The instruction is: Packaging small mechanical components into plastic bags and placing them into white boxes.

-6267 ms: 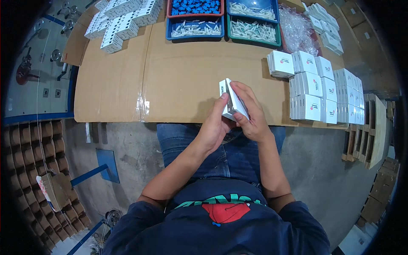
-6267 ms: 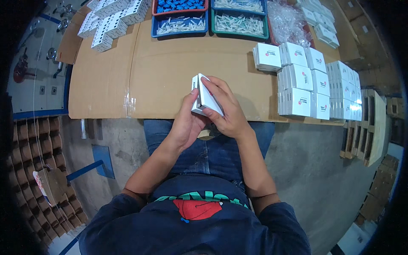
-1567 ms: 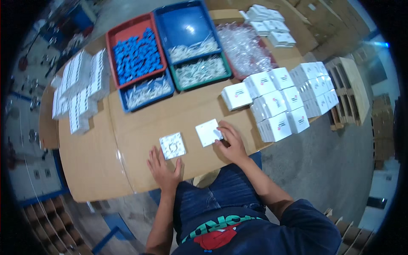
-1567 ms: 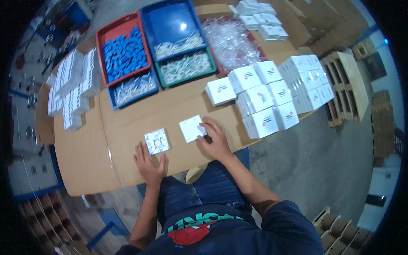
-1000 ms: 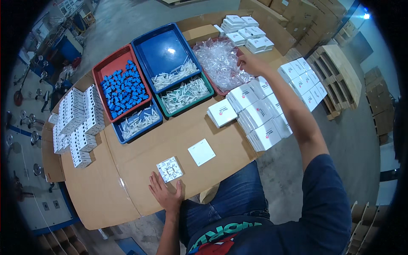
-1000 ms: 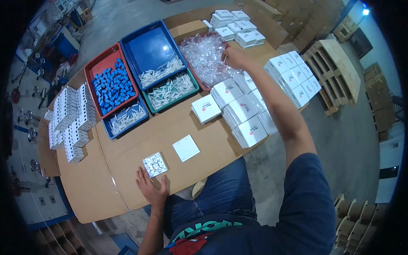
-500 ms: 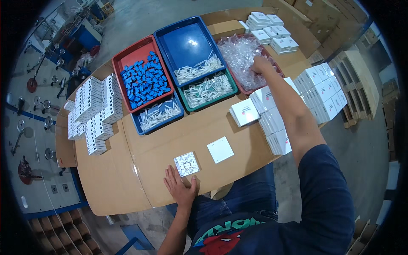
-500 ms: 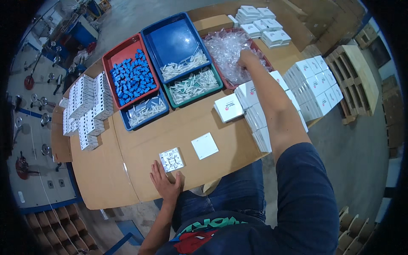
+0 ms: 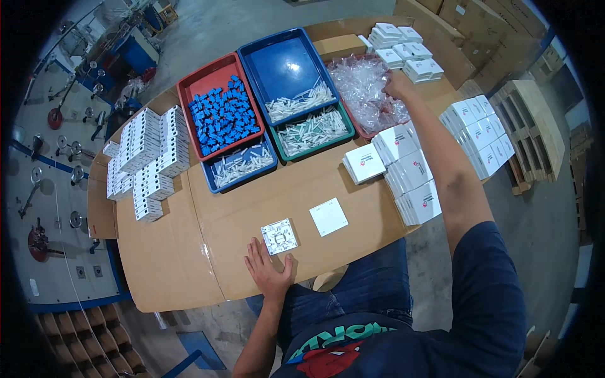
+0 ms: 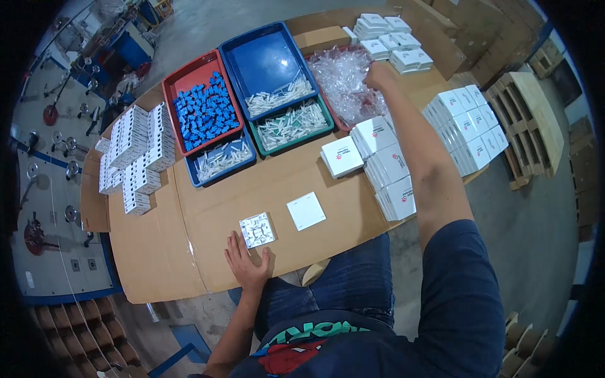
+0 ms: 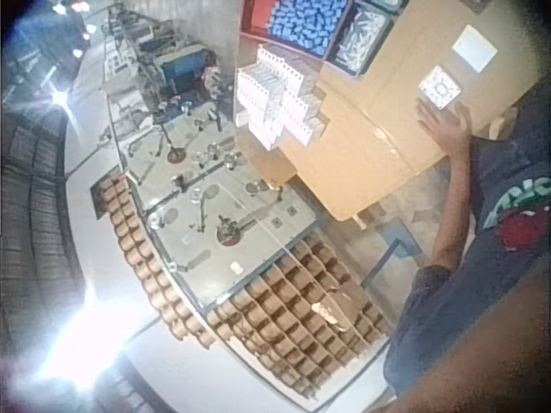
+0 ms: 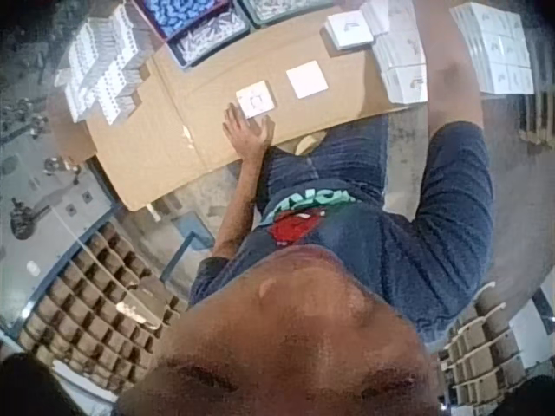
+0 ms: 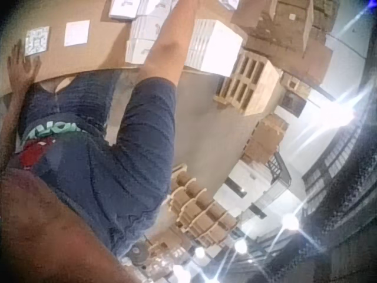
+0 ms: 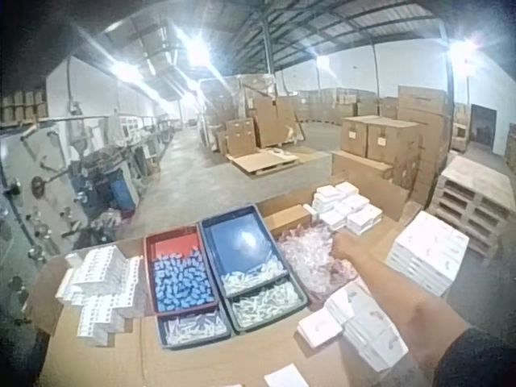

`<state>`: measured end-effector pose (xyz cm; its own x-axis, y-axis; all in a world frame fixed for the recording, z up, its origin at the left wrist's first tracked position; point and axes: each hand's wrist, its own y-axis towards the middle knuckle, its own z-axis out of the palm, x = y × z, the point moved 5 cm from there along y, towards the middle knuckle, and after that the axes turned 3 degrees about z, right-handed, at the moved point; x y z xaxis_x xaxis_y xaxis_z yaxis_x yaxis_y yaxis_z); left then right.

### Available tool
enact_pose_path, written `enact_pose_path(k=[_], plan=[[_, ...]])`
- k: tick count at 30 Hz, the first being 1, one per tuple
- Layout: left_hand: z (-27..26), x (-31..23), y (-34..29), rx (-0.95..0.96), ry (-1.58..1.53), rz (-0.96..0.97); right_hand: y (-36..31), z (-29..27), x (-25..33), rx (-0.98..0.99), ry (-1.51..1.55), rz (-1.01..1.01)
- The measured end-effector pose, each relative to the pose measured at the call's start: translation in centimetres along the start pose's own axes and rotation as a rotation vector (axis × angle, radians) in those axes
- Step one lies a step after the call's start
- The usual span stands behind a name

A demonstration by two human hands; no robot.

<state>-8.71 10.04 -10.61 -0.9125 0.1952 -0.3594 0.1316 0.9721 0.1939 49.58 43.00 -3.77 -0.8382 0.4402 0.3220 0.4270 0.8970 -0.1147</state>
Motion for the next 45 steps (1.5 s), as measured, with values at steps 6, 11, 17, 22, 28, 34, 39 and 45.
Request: enact_pose_path(k=[6, 11, 17, 22, 28, 34, 39, 45], plan=[[-0.7, 0.3, -1.0, -0.144, -0.142, 0.021, -7.2, -4.9, 2.4, 0.005, 0.456, -0.120], [-0.5, 2.4, -2.2, -0.388, -0.612, -0.069, -18.7, -7.0, 4.8, 0.035, 0.714, -0.216], [-0.1, 2.7, -1.8, -0.428, -0.820, -0.296, -28.0, -4.7, 4.4, 0.141, 0.922, -0.084], [-0.4, -2.5, -0.3, -0.264, -1.133, -0.304, -33.5, -0.7, 7.2, 0.290, 1.053, -0.101], [-3.8, -13.4, 3.4, -0.170, -1.340, -0.160, -39.3, 4.3, 10.6, 0.539, 1.121, -0.156], [-1.1, -12.7, 3.2, 0.061, -1.403, -0.433, -41.7, 7.2, 11.5, 0.635, 1.122, -0.111], [-1.3, -12.4, 2.0, 0.005, -1.429, -0.444, -42.1, 7.3, 11.5, 0.676, 1.139, -0.160], [-3.0, -12.7, 3.3, -0.136, -1.415, -0.385, -42.7, 6.6, 12.2, 0.734, 1.067, -0.216]])
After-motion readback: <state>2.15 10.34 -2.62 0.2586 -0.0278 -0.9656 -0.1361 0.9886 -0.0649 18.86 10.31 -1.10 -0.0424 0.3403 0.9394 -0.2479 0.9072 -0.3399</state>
